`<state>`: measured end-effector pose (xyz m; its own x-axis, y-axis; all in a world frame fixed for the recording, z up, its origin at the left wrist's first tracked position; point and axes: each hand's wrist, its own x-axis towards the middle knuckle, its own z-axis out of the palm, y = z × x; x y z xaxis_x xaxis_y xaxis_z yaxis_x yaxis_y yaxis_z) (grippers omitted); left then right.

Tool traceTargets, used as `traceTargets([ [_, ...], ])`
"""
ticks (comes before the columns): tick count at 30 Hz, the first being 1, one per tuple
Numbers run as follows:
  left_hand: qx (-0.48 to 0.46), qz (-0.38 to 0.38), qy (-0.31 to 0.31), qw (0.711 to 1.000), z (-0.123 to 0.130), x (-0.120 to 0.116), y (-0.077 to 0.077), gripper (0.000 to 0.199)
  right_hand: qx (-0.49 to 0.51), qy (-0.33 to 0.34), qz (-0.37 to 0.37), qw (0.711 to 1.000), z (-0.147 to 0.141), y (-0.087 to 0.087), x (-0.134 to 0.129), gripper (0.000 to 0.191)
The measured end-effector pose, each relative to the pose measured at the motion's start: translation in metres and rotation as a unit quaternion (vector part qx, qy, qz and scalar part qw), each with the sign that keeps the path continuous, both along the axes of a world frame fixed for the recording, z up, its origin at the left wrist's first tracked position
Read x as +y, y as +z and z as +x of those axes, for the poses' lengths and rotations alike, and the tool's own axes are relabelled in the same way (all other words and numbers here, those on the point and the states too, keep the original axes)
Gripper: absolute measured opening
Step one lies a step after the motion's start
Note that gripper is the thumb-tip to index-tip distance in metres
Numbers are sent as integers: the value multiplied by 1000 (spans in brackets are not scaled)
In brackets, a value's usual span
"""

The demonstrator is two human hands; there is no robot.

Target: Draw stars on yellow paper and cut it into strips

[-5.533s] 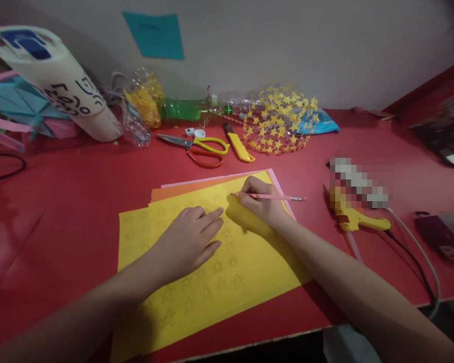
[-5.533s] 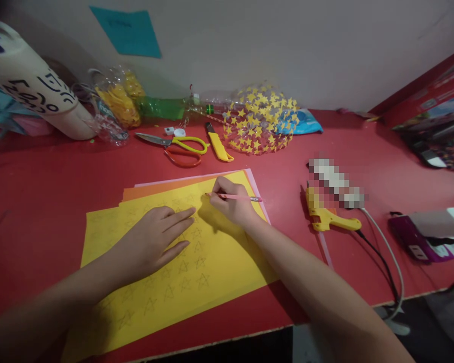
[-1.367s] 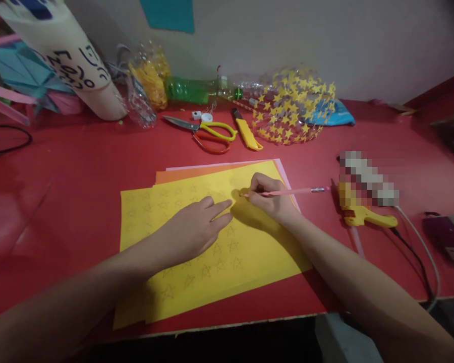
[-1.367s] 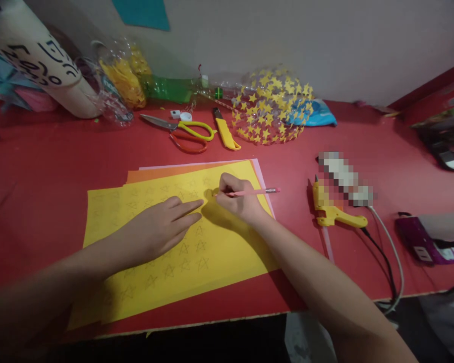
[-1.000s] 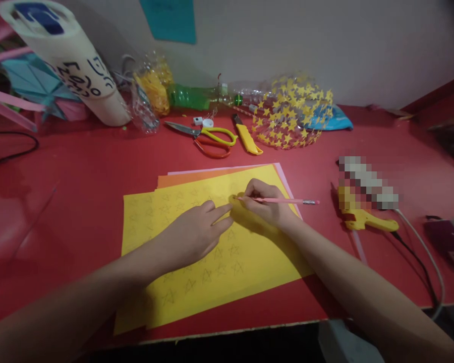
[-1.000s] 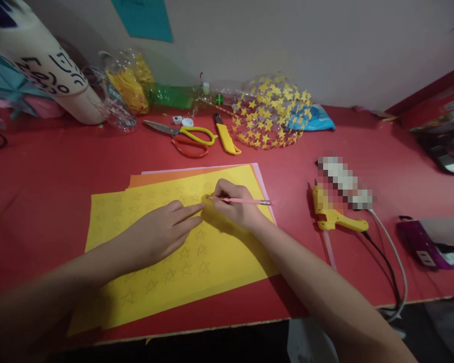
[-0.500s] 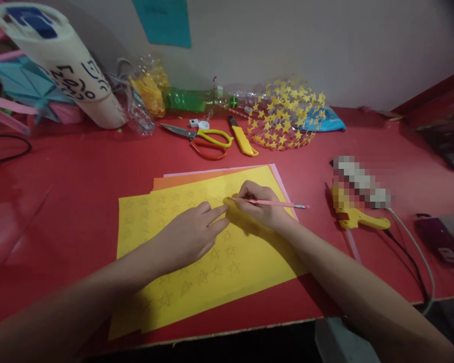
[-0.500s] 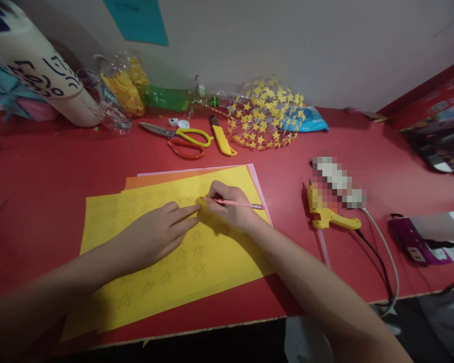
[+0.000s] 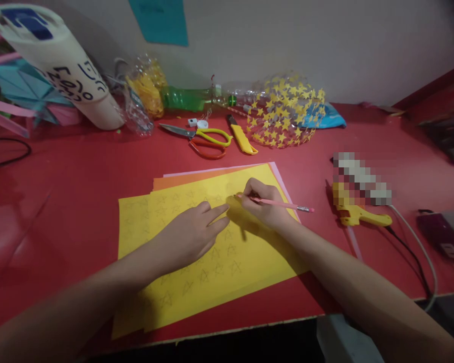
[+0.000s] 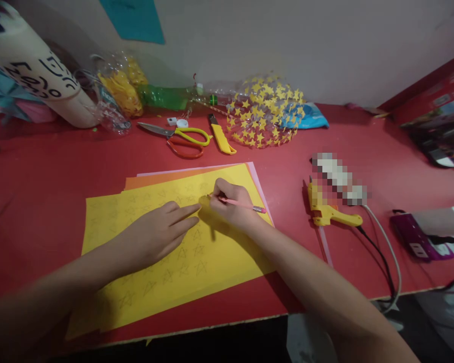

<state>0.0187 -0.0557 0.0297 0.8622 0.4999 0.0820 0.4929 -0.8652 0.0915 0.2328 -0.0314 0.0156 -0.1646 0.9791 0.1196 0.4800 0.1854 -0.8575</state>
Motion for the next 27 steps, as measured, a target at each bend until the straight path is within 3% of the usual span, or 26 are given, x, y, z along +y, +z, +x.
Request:
traceTargets([
  [11,2,-3,-1,1000,-1,0,0,27,-1,-26,2,1000,2,2,-1,15],
  [27,13,-5,4,1000,1,-1,1,33,-5,62,34,997,2,-4,-3,14],
])
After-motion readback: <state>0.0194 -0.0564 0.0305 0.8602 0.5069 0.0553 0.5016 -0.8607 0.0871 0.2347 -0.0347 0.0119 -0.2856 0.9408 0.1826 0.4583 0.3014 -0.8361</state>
